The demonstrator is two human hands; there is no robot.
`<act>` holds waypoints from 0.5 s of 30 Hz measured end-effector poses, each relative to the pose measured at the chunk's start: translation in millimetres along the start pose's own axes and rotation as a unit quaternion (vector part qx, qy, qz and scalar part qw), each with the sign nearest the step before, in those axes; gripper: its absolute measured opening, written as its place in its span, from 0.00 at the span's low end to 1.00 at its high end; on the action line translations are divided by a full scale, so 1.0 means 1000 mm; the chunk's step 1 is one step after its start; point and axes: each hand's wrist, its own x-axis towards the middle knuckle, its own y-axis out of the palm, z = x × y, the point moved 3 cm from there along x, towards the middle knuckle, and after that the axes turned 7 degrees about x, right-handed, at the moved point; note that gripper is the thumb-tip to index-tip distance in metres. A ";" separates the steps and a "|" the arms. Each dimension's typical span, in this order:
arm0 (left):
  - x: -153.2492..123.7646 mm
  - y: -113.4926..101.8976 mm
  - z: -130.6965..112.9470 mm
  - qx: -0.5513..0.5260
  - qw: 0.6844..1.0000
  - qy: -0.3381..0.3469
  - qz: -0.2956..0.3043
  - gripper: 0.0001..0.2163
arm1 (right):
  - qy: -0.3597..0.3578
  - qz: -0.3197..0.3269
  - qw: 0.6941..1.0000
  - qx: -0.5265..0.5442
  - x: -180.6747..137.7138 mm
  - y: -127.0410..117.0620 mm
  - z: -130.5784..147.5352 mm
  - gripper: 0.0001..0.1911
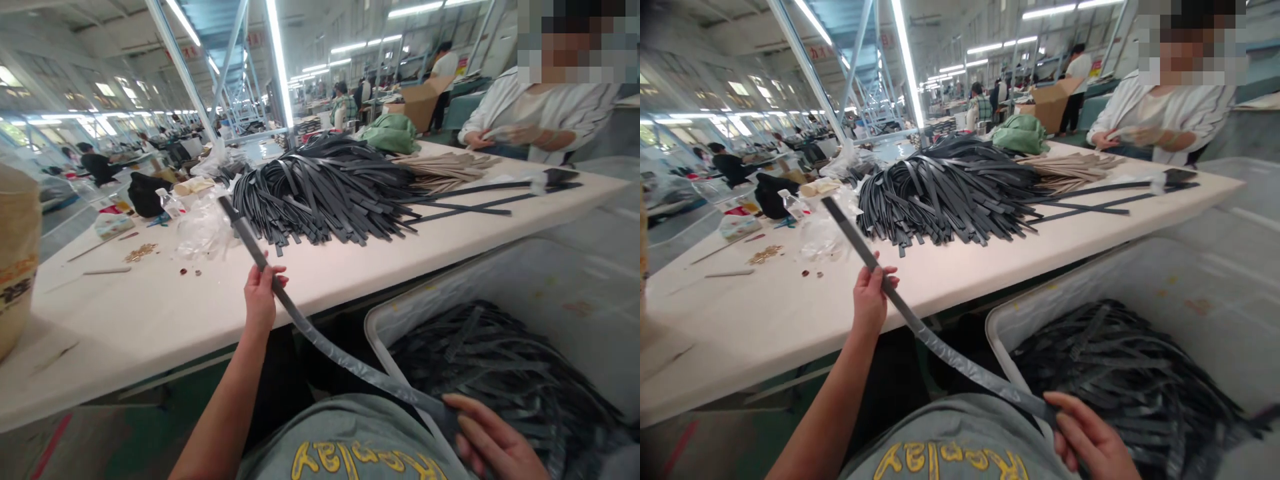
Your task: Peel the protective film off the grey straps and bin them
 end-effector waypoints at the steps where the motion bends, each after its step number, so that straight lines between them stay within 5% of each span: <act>1: -0.010 0.005 0.003 0.054 0.997 0.008 0.058 0.20 | -0.013 -0.008 0.999 0.038 0.001 0.001 0.009 0.25; 4: -0.046 0.017 0.026 0.162 0.961 -0.043 0.218 0.20 | -0.094 0.044 0.991 0.087 0.010 0.009 0.050 0.25; 7: -0.076 0.024 0.046 0.183 0.922 -0.096 0.327 0.21 | -0.172 0.098 0.980 0.027 0.031 0.022 0.099 0.17; 11: -0.103 0.031 0.061 0.184 0.876 -0.133 0.426 0.20 | -0.320 0.137 0.935 -0.061 0.066 0.044 0.148 0.11; 15: -0.116 0.035 0.067 0.195 0.842 -0.151 0.479 0.20 | -0.335 0.202 0.920 -0.020 0.089 0.061 0.162 0.11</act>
